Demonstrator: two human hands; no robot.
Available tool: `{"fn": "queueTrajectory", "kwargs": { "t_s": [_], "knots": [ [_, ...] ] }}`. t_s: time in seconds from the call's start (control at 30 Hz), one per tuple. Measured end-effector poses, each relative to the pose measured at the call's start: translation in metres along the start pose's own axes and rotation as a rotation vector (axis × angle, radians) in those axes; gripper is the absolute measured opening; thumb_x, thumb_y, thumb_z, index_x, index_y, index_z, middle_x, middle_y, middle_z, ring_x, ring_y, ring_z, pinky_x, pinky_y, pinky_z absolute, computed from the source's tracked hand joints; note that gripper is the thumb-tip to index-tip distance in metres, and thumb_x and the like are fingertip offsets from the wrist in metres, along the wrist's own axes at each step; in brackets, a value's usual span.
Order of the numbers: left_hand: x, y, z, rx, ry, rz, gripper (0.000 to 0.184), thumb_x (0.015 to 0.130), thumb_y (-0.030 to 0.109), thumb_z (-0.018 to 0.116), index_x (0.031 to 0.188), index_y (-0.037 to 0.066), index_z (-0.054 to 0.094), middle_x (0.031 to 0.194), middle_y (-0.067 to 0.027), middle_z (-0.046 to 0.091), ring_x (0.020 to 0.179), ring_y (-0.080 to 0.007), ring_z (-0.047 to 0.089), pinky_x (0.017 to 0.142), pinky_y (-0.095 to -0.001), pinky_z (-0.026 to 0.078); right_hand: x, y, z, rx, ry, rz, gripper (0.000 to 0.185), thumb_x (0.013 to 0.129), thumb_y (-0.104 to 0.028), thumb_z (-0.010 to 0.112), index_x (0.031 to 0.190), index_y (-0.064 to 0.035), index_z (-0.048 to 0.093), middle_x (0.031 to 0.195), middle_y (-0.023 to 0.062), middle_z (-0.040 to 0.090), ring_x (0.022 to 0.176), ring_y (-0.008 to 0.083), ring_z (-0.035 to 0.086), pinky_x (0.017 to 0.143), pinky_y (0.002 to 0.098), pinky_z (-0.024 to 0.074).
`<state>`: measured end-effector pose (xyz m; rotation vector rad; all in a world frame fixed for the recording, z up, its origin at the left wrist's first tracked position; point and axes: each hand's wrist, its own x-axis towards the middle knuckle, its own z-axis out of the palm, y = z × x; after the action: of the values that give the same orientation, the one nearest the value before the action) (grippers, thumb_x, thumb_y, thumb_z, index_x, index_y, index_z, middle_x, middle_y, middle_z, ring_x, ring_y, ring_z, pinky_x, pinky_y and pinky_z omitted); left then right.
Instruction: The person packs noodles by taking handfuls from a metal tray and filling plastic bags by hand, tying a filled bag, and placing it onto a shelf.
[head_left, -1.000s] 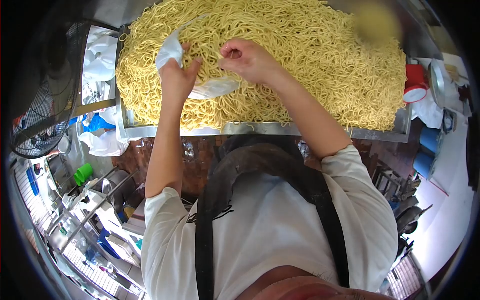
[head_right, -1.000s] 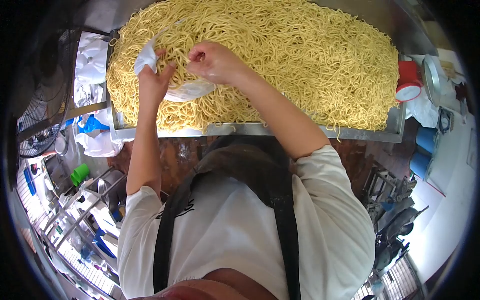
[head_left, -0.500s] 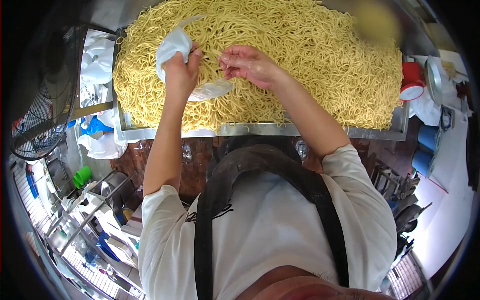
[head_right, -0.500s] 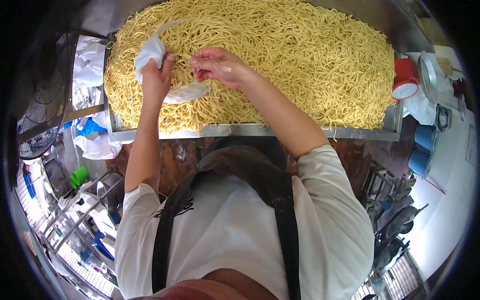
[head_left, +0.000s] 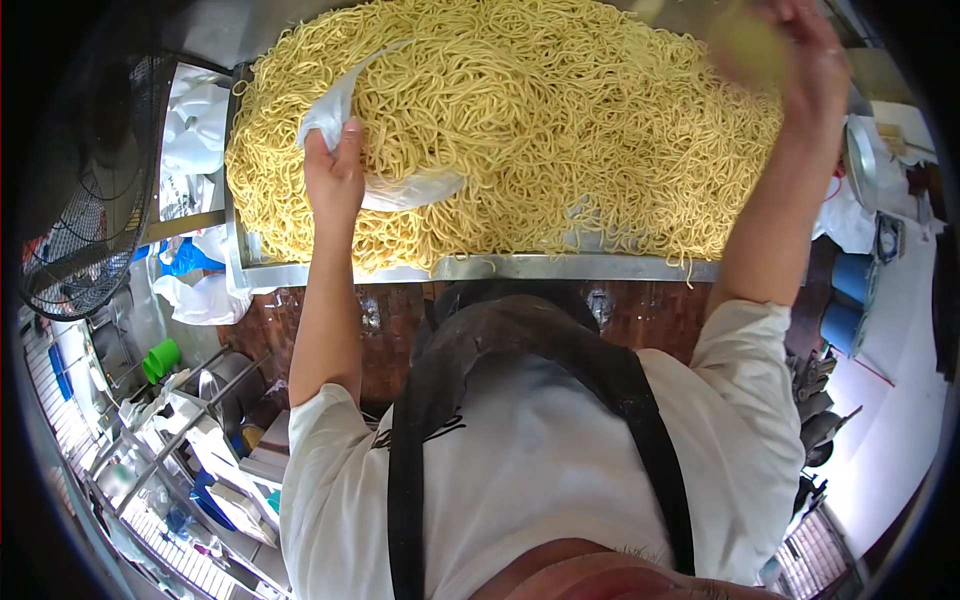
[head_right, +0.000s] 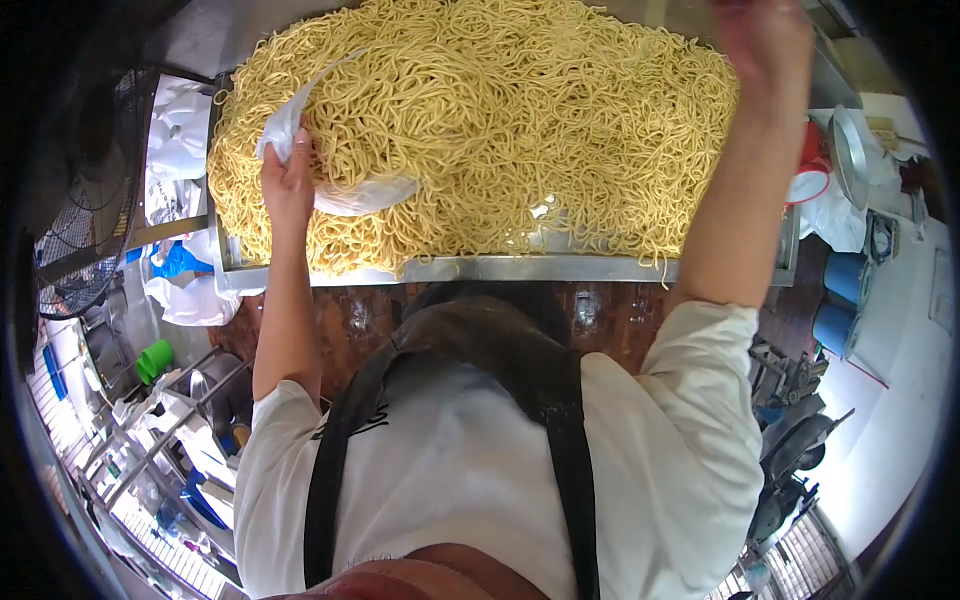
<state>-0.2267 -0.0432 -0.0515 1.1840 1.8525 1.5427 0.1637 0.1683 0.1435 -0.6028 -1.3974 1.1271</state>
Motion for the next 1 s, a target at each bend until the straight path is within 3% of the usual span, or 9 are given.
{"fn": "queueTrajectory", "kwargs": {
  "t_s": [0.07, 0.2, 0.33, 0.4, 0.53, 0.63, 0.8, 0.93, 1.0],
  "knots": [
    [-0.002, 0.014, -0.004, -0.036, -0.013, -0.026, 0.030, 0.099, 0.024, 0.058, 0.112, -0.003, 0.059, 0.099, -0.0072, 0.065, 0.086, -0.0122, 0.057, 0.080, -0.0273, 0.046, 0.047, 0.011, -0.106, 0.065, 0.052, 0.194, 0.021, 0.099, -0.020, 0.050, 0.090, -0.0061, 0.064, 0.070, 0.0086, 0.061, 0.070, 0.0207, 0.060, 0.066, 0.0346, 0.0498],
    [-0.003, 0.023, -0.004, -0.146, 0.032, -0.086, 0.029, 0.101, 0.023, 0.055, 0.112, -0.003, 0.061, 0.103, -0.0062, 0.066, 0.092, -0.0104, 0.056, 0.084, -0.0250, 0.044, 0.030, 0.067, -0.172, -1.671, 0.335, 0.240, 0.047, 0.095, -0.044, 0.051, 0.100, 0.0007, 0.067, 0.086, 0.0197, 0.068, 0.079, 0.0281, 0.064, 0.076, 0.0369, 0.0503],
    [0.000, 0.026, -0.012, -0.246, 0.043, -0.202, 0.031, 0.101, 0.025, 0.052, 0.114, -0.002, 0.062, 0.091, -0.0050, 0.063, 0.087, -0.0125, 0.056, 0.083, -0.0256, 0.043, -0.095, 0.111, 0.012, -1.136, -0.168, 0.459, 0.084, 0.081, -0.013, 0.076, 0.148, -0.0021, 0.028, 0.144, 0.0252, 0.043, 0.133, 0.0335, 0.044, 0.107, 0.0430, 0.0412],
    [0.014, 0.027, -0.017, -0.286, -0.001, -0.299, 0.032, 0.101, 0.024, 0.051, 0.115, -0.004, 0.061, 0.086, -0.0045, 0.060, 0.080, -0.0134, 0.055, 0.080, -0.0264, 0.044, -0.150, 0.162, 0.090, -1.189, -0.613, 0.521, 0.102, 0.076, -0.022, 0.081, 0.155, -0.0201, 0.015, 0.159, 0.0175, 0.015, 0.146, 0.0356, 0.015, 0.120, 0.0433, 0.0194],
    [0.053, 0.075, 0.009, -0.651, -0.057, -0.341, 0.028, 0.099, 0.020, 0.052, 0.108, -0.004, 0.061, 0.076, -0.0018, 0.052, 0.063, -0.0097, 0.045, 0.056, -0.0265, 0.038, -0.183, 0.301, 0.102, -0.949, -0.507, 0.355, 0.091, 0.075, -0.016, 0.081, 0.151, -0.0139, 0.030, 0.153, 0.0200, 0.029, 0.138, 0.0343, 0.033, 0.114, 0.0421, 0.0314],
    [0.075, 0.146, 0.020, -0.575, -0.213, -0.201, 0.029, 0.101, 0.018, 0.050, 0.115, -0.006, 0.058, 0.076, 0.0015, 0.045, 0.061, -0.0062, 0.035, 0.053, -0.0221, 0.030, -0.141, 0.244, 0.128, -0.412, -0.275, 0.689, 0.072, 0.076, -0.004, 0.076, 0.141, -0.0064, 0.045, 0.128, 0.0197, 0.059, 0.110, 0.0270, 0.062, 0.095, 0.0339, 0.0520],
    [0.043, 0.184, 0.033, -0.606, -0.351, -0.163, 0.031, 0.100, 0.018, 0.053, 0.119, -0.006, 0.059, 0.073, 0.0041, 0.041, 0.060, -0.0034, 0.030, 0.051, -0.0211, 0.024, -0.086, 0.193, 0.203, -0.115, -0.402, 0.259, 0.041, 0.084, 0.002, 0.062, 0.125, -0.0030, 0.055, 0.102, 0.0140, 0.068, 0.092, 0.0210, 0.067, 0.078, 0.0296, 0.0554],
    [0.042, 0.160, 0.023, -0.593, -0.308, -0.142, 0.037, 0.100, 0.019, 0.052, 0.124, -0.009, 0.055, 0.076, 0.0029, 0.042, 0.062, -0.0051, 0.032, 0.053, -0.0213, 0.026, -0.084, 0.145, 0.261, 0.235, -0.645, 0.487, 0.039, 0.085, 0.000, 0.055, 0.124, -0.0028, 0.054, 0.108, 0.0155, 0.066, 0.102, 0.0235, 0.064, 0.085, 0.0351, 0.0518],
    [0.048, 0.147, 0.012, -0.644, -0.270, -0.132, 0.039, 0.100, 0.019, 0.052, 0.125, -0.010, 0.053, 0.078, 0.0019, 0.043, 0.063, -0.0061, 0.034, 0.054, -0.0218, 0.027, -0.106, 0.177, 0.261, -0.134, -0.893, 0.050, 0.046, 0.085, -0.001, 0.055, 0.130, -0.0056, 0.052, 0.116, 0.0179, 0.063, 0.112, 0.0274, 0.060, 0.094, 0.0388, 0.0486]
  ]
}}
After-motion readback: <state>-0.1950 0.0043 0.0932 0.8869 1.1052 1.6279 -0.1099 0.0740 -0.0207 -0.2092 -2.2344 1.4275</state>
